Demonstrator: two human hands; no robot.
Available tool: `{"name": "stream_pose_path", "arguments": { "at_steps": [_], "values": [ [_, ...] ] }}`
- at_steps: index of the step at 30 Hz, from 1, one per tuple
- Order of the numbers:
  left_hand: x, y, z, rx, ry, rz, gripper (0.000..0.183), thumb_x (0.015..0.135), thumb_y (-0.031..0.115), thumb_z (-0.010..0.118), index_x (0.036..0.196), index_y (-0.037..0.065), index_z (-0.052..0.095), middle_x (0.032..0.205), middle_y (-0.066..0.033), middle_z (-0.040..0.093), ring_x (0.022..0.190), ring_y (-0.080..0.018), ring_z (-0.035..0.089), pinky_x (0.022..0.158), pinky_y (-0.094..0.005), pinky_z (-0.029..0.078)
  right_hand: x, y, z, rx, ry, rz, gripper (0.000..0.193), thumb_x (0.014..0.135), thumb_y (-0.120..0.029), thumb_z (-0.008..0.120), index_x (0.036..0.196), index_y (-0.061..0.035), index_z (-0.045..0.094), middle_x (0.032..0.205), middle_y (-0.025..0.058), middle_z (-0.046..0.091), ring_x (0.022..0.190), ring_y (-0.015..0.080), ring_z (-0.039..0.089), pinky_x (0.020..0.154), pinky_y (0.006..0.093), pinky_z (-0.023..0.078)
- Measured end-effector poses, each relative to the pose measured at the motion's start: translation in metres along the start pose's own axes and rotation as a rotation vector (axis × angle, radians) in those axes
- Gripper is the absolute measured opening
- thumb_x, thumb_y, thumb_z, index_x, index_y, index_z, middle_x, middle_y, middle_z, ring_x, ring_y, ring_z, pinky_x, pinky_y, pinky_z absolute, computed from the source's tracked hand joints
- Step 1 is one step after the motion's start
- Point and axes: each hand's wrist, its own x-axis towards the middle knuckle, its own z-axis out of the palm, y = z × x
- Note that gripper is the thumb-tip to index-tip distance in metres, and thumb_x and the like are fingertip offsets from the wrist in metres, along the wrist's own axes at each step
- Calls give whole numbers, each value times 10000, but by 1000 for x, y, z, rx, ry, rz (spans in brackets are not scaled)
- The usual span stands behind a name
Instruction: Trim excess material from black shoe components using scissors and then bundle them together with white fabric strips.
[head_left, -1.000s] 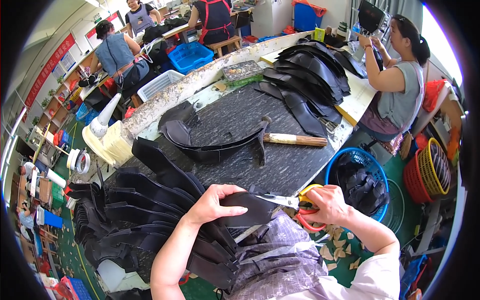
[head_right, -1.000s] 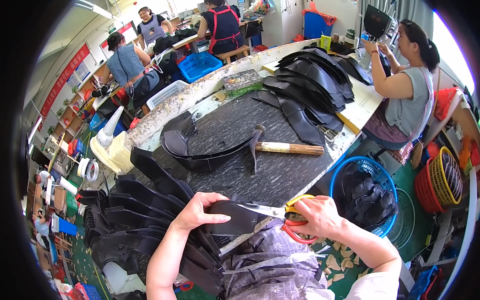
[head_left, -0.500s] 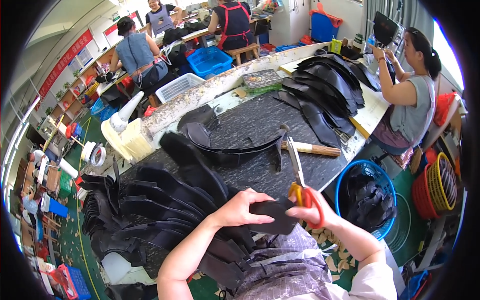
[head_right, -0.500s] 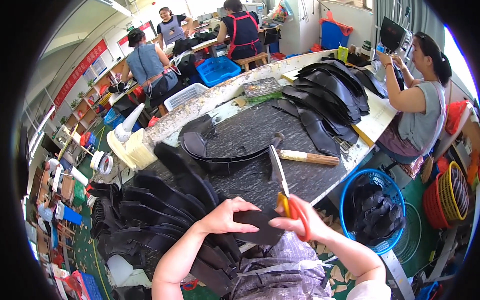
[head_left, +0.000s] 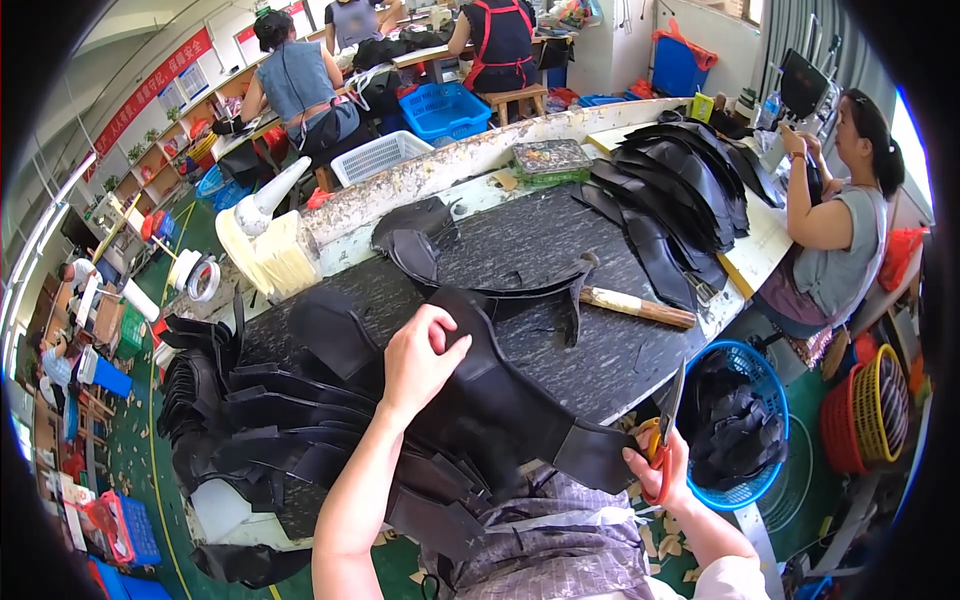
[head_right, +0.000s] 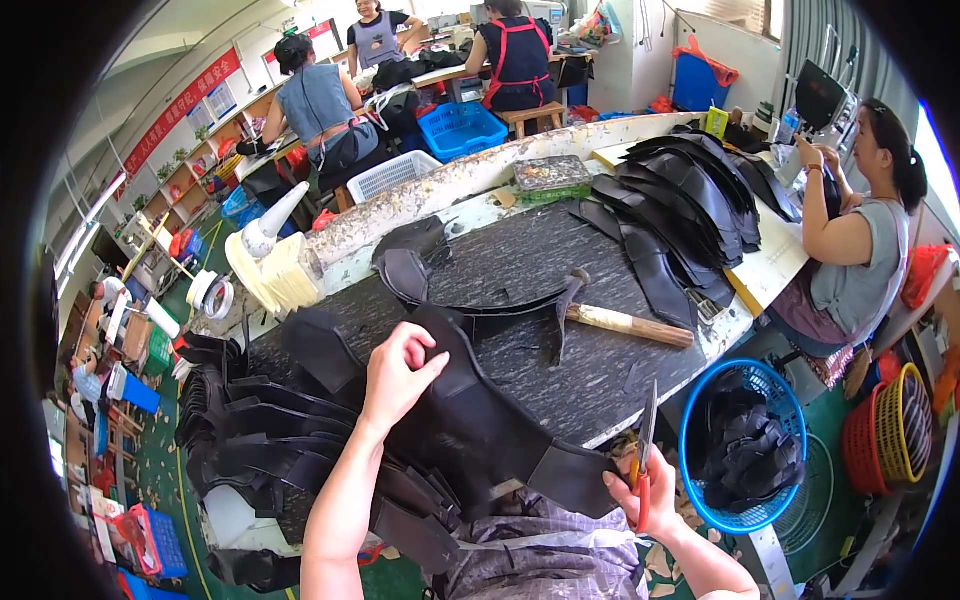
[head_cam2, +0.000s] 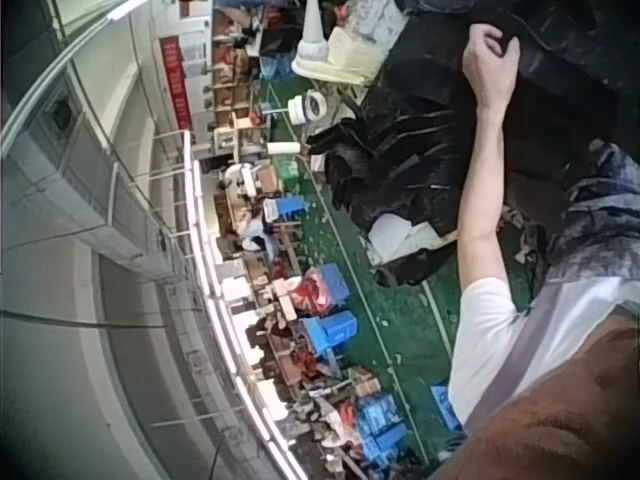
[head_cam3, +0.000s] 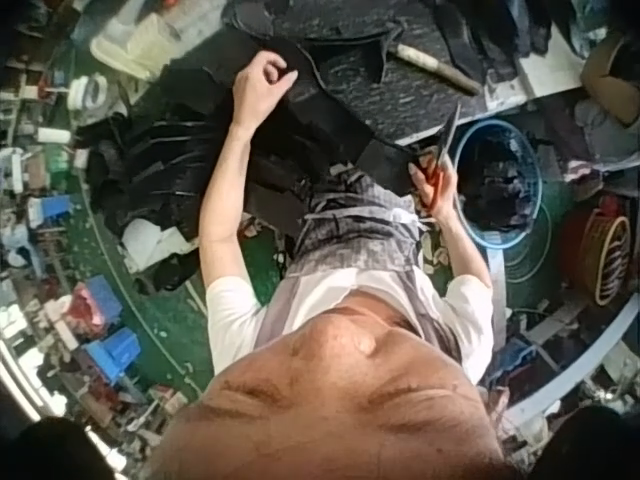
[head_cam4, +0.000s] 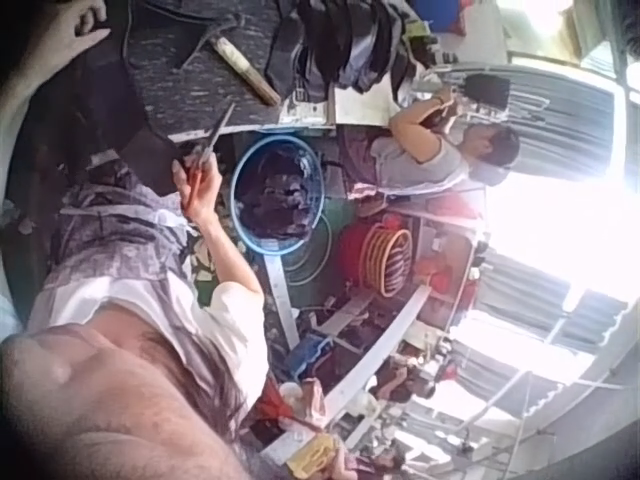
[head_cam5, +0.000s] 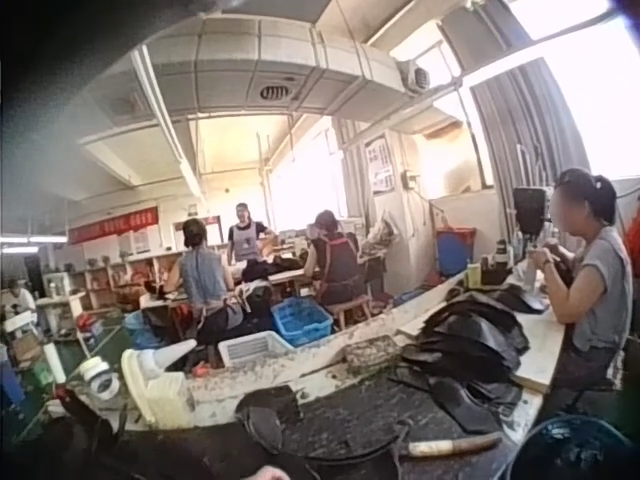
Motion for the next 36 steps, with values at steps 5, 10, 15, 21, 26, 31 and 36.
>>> {"name": "stream_pose_path", "arguments": {
  "at_steps": [5,10,15,21,26,31,36],
  "values": [
    [0,-7,9,1,381,234,473,681,92,812,1022,25,492,900,-76,471,696,-180,505,655,-315,463,2,8,3,11,14,-5,274,758,-49,743,812,-71,475,668,-36,473,571,50,419,526,220,352],
    [3,1,18,-951,-87,-99,363,774,112,786,1050,32,564,955,-8,602,795,-82,542,767,-245,465,3,1,-7,-228,-124,-25,307,745,-94,788,813,-59,491,617,-3,495,536,79,457,506,249,385],
    [-8,0,13,-920,-153,-54,157,915,198,616,984,58,626,819,60,614,710,-31,540,638,-198,394,58,-47,-25,-816,-188,-475,501,629,-434,822,850,-63,568,684,56,578,540,233,561,535,336,423],
    [-14,3,16,-1040,-156,-155,175,954,237,570,941,69,617,744,52,588,604,-32,523,549,-202,392,126,-68,27,-952,-63,-707,462,653,-379,795,900,-73,553,825,68,582,761,252,593,671,359,410],
    [-14,3,21,-1069,-161,-162,186,963,249,563,902,81,616,718,48,580,568,-43,516,524,-204,394,139,-50,42,-893,-52,-787,489,650,-416,795,893,-70,550,819,77,580,780,255,595,697,366,407],
    [-12,-2,17,-1038,-235,-102,207,969,255,559,878,76,610,702,47,573,567,-42,509,525,-207,395,148,-73,50,-1002,-144,-712,510,651,-441,798,896,-54,575,880,101,626,843,273,624,762,368,448],
    [-12,-4,20,-991,-255,-49,226,975,270,552,871,78,610,698,50,568,575,-36,510,530,-206,396,158,-53,40,-889,-241,-702,480,686,-432,779,901,-52,578,790,110,624,731,285,634,714,375,486]
  ]
}}
